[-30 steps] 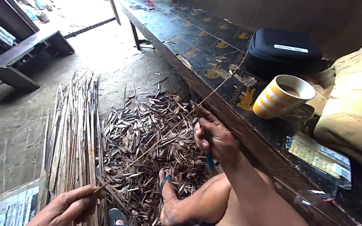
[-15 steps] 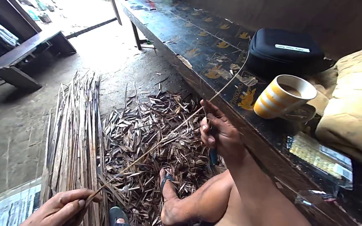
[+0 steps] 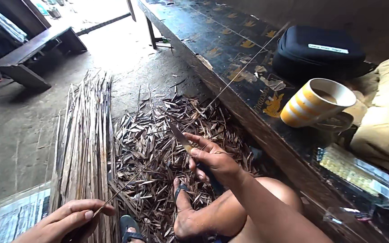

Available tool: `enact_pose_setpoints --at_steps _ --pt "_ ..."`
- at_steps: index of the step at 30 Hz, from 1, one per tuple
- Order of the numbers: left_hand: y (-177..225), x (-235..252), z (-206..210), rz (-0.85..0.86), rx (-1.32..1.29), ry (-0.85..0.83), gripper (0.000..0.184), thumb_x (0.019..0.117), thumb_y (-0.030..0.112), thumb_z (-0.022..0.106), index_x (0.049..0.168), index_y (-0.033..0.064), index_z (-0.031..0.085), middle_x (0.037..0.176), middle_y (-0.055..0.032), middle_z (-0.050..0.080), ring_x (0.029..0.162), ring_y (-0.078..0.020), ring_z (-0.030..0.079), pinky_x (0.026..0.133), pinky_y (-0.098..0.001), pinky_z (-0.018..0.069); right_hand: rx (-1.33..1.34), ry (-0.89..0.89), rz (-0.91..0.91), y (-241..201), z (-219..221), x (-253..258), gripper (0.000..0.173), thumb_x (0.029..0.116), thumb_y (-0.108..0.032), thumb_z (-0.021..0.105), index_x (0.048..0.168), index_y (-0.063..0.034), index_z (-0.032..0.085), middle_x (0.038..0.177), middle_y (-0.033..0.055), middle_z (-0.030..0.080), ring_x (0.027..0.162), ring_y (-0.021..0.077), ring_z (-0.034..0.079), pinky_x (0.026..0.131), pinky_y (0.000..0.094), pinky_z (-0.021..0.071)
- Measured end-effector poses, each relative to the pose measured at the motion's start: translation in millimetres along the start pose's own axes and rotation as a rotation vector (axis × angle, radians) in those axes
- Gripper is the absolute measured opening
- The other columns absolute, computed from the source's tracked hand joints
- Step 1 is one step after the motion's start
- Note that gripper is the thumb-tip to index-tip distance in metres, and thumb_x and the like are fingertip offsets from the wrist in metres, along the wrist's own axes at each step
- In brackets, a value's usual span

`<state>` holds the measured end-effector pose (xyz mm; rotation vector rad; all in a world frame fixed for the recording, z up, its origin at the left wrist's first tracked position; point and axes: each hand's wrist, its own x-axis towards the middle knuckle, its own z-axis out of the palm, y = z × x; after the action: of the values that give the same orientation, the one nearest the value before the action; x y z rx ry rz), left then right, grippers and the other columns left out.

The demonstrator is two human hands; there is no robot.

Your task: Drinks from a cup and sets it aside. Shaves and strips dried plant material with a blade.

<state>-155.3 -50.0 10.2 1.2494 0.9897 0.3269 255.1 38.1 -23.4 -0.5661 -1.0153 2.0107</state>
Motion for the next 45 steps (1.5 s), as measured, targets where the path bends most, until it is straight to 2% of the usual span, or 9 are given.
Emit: enact_pose_setpoints --at_steps 6,9,13,18,33,35,39,41,45 --pt "-3.5 -3.9 -0.4 -0.019 0.018 -0.048 0.040 0.1039 0.026 0.040 0.125 0.0158 0.072 0.067 0.0042 0.058 0.045 -0.0019 0.043 0.040 -0.0167 0.0328 0.039 0.146 -0.090 -17.9 -13.2 2.9 0.045 0.1098 -0.013 0.038 0.155 -0.0121 0.038 0.075 0.0070 0.063 0.049 0.0087 0.055 0.044 0.0213 0.0484" --pt "-8.9 -5.2 -3.8 -0.007 0.045 -0.043 0.039 0.1042 0.026 0.042 0.125 0.0154 0.072 0.068 0.0043 0.058 0.046 -0.0021 0.043 0.040 -0.0168 0.0336 0.065 0.158 -0.096 -24.9 -19.4 2.5 0.047 0.1104 -0.013 0.035 0.157 -0.0150 0.034 0.074 0.0081 0.062 0.048 0.0089 0.055 0.044 0.0207 0.0482" --pt "-9.7 -6.7 -4.5 -0.014 0.050 -0.027 0.039 0.1044 0.025 0.041 0.126 0.0145 0.072 0.066 0.0049 0.057 0.045 -0.0017 0.042 0.040 -0.0170 0.0335 0.036 0.196 -0.090 -28.9 -18.4 5.1 0.043 0.1099 -0.012 0.036 0.153 -0.0106 0.038 0.076 0.0087 0.063 0.048 0.0091 0.055 0.044 0.0206 0.0480" --pt "-12.1 -14.2 -4.2 -0.006 0.041 0.007 0.038 0.1036 0.023 0.042 0.125 0.0136 0.072 0.064 0.0057 0.057 0.045 -0.0016 0.043 0.040 -0.0172 0.0351 -0.077 0.284 -0.149 -51.4 -32.8 11.3 0.041 0.1109 -0.014 0.034 0.151 -0.0143 0.042 0.072 0.0069 0.062 0.048 0.0085 0.055 0.044 0.0207 0.0490" --pt "-18.4 -17.0 -7.7 -0.001 0.129 0.077 0.036 0.1016 0.019 0.045 0.123 0.0125 0.073 0.063 0.0049 0.058 0.043 -0.0033 0.044 0.039 -0.0190 0.0367 -0.114 0.263 -0.084 -60.0 -32.9 14.2 0.042 0.1117 -0.018 0.031 0.153 -0.0190 0.038 0.069 0.0034 0.058 0.046 0.0069 0.052 0.043 0.0196 0.0469" --pt "-18.9 -16.4 -7.5 -0.023 0.127 0.084 0.035 0.1013 0.020 0.046 0.121 0.0143 0.074 0.063 0.0044 0.058 0.042 -0.0035 0.045 0.038 -0.0188 0.0371 -0.141 0.300 -0.137 -61.6 -32.7 15.3 0.041 0.1109 -0.016 0.033 0.151 -0.0146 0.042 0.070 0.0022 0.060 0.047 0.0052 0.053 0.043 0.0183 0.0468" --pt "-20.9 -13.1 -3.4 -0.003 0.096 0.106 0.027 0.1002 0.034 0.054 0.107 0.0198 0.076 0.064 0.0039 0.059 0.043 -0.0032 0.049 0.038 -0.0183 0.0408 -0.108 0.372 -0.283 -74.3 -44.2 25.4 0.037 0.1130 -0.024 0.025 0.144 -0.0207 0.046 0.076 -0.0031 0.057 0.050 0.0023 0.049 0.044 0.0158 0.0440" --pt "-13.2 -4.9 2.2 0.032 0.062 0.109 0.026 0.1007 0.037 0.055 0.101 0.0195 0.074 0.066 0.0037 0.060 0.045 -0.0028 0.050 0.039 -0.0178 0.0427 -0.092 0.322 -0.234 -63.4 -30.8 29.8 0.039 0.1129 -0.025 0.026 0.148 -0.0247 0.043 0.073 -0.0031 0.056 0.048 0.0032 0.049 0.043 0.0171 0.0450" --pt "8.7 16.5 19.4 0.012 -0.032 0.082 0.034 0.1024 0.030 0.044 0.110 0.0158 0.074 0.066 0.0034 0.057 0.045 -0.0020 0.045 0.039 -0.0161 0.0369 -0.059 0.156 -0.030 -14.9 15.9 30.3 0.044 0.1114 -0.020 0.031 0.154 -0.0251 0.037 0.072 0.0025 0.060 0.046 0.0059 0.052 0.043 0.0192 0.0476"
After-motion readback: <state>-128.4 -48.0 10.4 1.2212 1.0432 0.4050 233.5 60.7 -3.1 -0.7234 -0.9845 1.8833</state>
